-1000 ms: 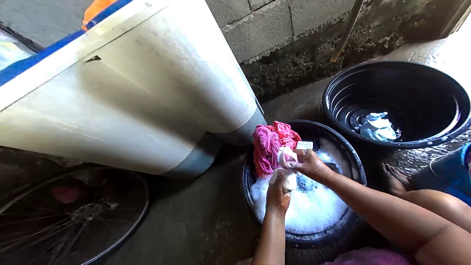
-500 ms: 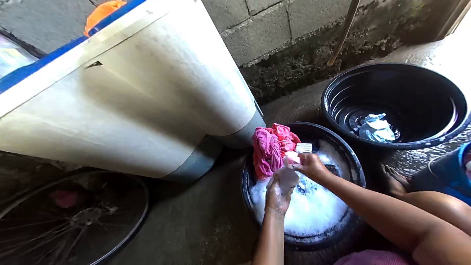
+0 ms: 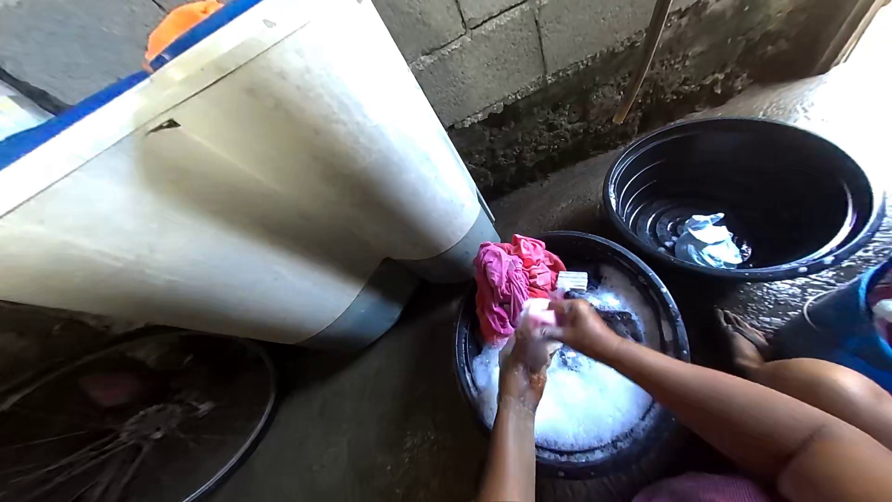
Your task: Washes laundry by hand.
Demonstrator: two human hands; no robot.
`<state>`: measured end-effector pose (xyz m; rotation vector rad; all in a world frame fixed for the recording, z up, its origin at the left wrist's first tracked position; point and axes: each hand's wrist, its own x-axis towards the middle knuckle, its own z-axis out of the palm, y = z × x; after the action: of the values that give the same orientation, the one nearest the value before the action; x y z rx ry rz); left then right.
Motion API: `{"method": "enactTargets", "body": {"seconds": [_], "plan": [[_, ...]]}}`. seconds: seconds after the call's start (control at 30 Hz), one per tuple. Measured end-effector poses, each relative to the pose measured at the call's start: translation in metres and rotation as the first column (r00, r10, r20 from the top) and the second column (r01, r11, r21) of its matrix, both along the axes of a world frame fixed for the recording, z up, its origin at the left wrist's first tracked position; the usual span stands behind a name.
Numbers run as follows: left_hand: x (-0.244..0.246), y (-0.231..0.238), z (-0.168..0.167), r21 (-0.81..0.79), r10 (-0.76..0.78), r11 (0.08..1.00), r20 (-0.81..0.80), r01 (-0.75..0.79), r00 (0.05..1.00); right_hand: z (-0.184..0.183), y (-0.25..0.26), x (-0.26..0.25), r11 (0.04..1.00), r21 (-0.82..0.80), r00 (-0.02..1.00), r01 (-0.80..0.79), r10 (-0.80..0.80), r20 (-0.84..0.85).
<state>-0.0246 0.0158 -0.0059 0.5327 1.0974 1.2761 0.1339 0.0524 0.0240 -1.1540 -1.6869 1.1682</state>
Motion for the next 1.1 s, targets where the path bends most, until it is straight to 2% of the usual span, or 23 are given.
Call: {"method": "enactTargets", "body": {"seconds": [0.07,0.13,0.2,0.27,0.3,0.33,0.4,0.47,0.53,0.57,0.67,0.7,0.8,0.87,0.97,1.03,1.1], "plan": [[0.005,-0.013,0.010,-0.010,0.006,1.000,0.027,-0.005,1.000,0.015,-0.020,-0.015,0.973,0.154,0.979,-0.173,0.187,-0.079],[0.010,-0.014,0.015,-0.037,0.029,0.999,0.054,-0.027,0.998,0.000,-0.021,-0.018,0.953,0.212,0.973,-0.215,0.227,-0.031],[0.007,-0.006,0.005,-0.011,-0.003,1.000,0.046,0.003,0.999,-0.020,-0.004,-0.004,0.980,0.123,0.980,-0.159,0.142,0.136],[0.000,-0.002,-0.002,0.009,-0.049,0.999,0.060,0.048,0.997,-0.033,0.015,0.016,0.995,-0.045,0.937,-0.086,0.096,0.337],[-0.002,-0.001,-0.001,-0.007,-0.033,0.999,0.063,0.033,0.997,-0.035,0.021,0.023,0.993,-0.110,0.922,-0.037,0.076,0.379],[-0.005,0.002,0.001,-0.022,-0.011,1.000,0.065,0.013,0.998,-0.034,0.025,0.028,0.990,-0.140,0.925,0.006,0.047,0.376],[-0.009,0.005,0.004,-0.045,0.018,0.999,0.052,-0.015,0.998,-0.031,0.026,0.028,0.993,-0.119,0.968,0.010,0.021,0.252],[-0.008,0.007,0.006,-0.081,0.048,0.996,0.046,-0.045,0.998,-0.034,0.023,0.023,0.993,-0.004,0.977,-0.120,0.119,0.179],[-0.005,0.008,0.011,-0.116,0.065,0.992,0.071,-0.056,0.995,-0.037,0.019,0.016,0.960,0.105,0.925,-0.260,0.217,0.312],[-0.004,0.009,0.012,-0.129,0.062,0.990,0.091,-0.050,0.994,-0.042,0.016,0.013,0.946,0.171,0.910,-0.276,0.200,0.362],[-0.008,0.009,0.014,-0.159,0.034,0.987,0.128,-0.014,0.991,-0.053,0.014,0.007,0.912,0.371,0.952,-0.175,0.059,0.302],[-0.009,0.007,0.014,-0.175,0.037,0.984,0.135,-0.013,0.990,-0.050,0.015,0.008,0.914,0.373,0.957,-0.162,0.053,0.287],[-0.007,0.005,0.021,-0.232,0.051,0.973,0.152,-0.015,0.987,-0.029,0.020,0.016,0.958,0.225,0.966,-0.178,0.127,0.225],[-0.007,0.006,0.025,-0.303,0.055,0.953,0.149,-0.007,0.987,-0.017,0.020,0.017,0.965,0.180,0.975,-0.189,0.163,0.150],[-0.010,0.006,0.018,-0.387,0.009,0.922,0.042,0.008,0.999,-0.005,0.017,0.015,0.965,0.173,0.980,-0.197,0.195,0.030],[-0.008,0.005,0.007,-0.395,0.054,0.912,-0.157,-0.113,0.986,0.003,0.017,0.016,0.966,0.174,0.981,-0.192,0.195,0.001],[-0.005,0.002,-0.001,-0.296,0.107,0.933,-0.318,-0.206,0.942,0.011,0.017,0.019,0.967,0.162,0.979,-0.197,0.202,-0.018]]}}
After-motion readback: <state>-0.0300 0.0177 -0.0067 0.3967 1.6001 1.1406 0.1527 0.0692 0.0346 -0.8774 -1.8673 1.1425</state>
